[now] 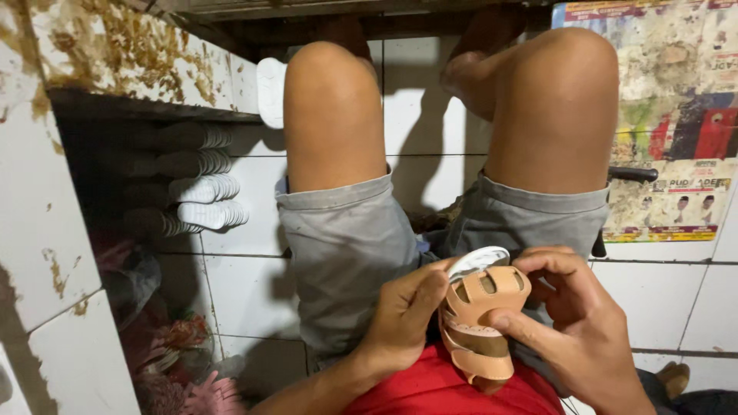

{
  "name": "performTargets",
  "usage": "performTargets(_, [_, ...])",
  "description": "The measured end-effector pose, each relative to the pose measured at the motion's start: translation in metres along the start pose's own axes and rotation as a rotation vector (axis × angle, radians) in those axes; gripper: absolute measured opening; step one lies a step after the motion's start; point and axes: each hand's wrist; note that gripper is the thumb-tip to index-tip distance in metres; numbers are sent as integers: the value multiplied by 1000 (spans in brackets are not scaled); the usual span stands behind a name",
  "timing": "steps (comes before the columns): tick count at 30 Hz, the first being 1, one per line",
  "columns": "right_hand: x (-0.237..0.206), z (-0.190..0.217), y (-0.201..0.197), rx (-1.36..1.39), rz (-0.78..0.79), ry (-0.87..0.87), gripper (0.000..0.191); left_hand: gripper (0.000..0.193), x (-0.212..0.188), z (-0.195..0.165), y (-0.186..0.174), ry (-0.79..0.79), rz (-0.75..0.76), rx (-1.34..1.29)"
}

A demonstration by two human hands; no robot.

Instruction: The person sits on the floor and uses a curved metal tool to scrape and trim the edges of a sandal sole. They repeatedly heat the sole over a gas burner and press it into the sandal upper to bond the parts. The person handles multiple sandals, placing finished ones on a nearby shelf.

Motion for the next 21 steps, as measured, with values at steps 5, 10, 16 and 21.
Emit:
performTargets(5, [-4, 13, 4, -221, -12, -23, 53, 54, -2, 0, 1, -34, 0, 66])
performTargets(10, [-4, 17, 8, -316, -40, -57, 54, 54, -2, -3, -1, -57, 10, 94])
performTargets(16, [-6, 9, 13, -306, -59, -124, 54, 56, -4, -2, -2, -5, 41, 99])
performTargets(21, [-7, -2, 17, -225, -118, -134, 66, 46, -5, -10, 0, -21, 67, 162])
Point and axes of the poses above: each hand's wrist, its own x-axis towards the middle knuckle, its own y-axis out of the palm, z = x × y, and after that the axes turned 6 degrees about x, right-handed
